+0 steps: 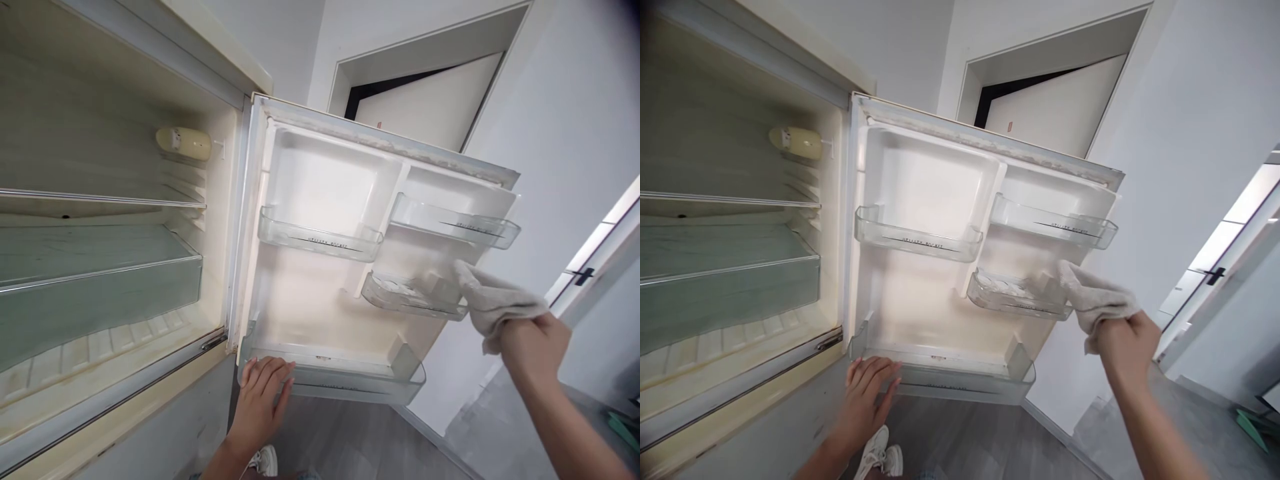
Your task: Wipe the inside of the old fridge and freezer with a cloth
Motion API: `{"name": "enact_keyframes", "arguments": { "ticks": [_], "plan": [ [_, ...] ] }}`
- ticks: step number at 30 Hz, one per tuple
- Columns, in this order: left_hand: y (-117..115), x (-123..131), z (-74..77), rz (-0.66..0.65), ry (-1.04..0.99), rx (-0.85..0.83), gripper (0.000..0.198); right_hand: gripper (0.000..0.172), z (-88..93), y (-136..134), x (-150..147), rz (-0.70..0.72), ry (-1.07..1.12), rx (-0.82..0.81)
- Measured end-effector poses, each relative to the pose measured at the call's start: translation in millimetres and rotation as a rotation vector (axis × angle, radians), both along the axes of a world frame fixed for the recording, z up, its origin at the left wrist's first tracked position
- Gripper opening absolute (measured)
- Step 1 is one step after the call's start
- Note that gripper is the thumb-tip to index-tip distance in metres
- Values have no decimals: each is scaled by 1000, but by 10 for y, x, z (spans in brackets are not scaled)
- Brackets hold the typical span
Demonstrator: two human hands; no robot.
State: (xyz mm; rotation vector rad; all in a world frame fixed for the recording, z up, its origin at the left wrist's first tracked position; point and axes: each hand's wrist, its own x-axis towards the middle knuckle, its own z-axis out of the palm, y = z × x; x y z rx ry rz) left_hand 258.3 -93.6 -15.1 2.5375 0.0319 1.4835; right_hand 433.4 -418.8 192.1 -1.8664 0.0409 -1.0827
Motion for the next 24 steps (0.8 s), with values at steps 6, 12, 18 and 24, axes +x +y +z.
{"name": "enact_keyframes", "arguments": {
  "ticks": [6, 12, 18, 24],
  "plan": [
    [5, -3, -7, 51, 34, 37, 30, 64, -438, 168, -146, 160, -63, -123],
    [10, -8, -33, 92, 74, 95, 39, 60, -454, 76, 208, 361, -385, -591],
    [3, -7, -31, 85, 70, 103, 45, 64, -555, 171, 109, 44, -446, -791],
    [13, -14, -61, 90, 52, 125, 36, 62, -723, 347, -90, -247, -674, -803]
  ]
}}
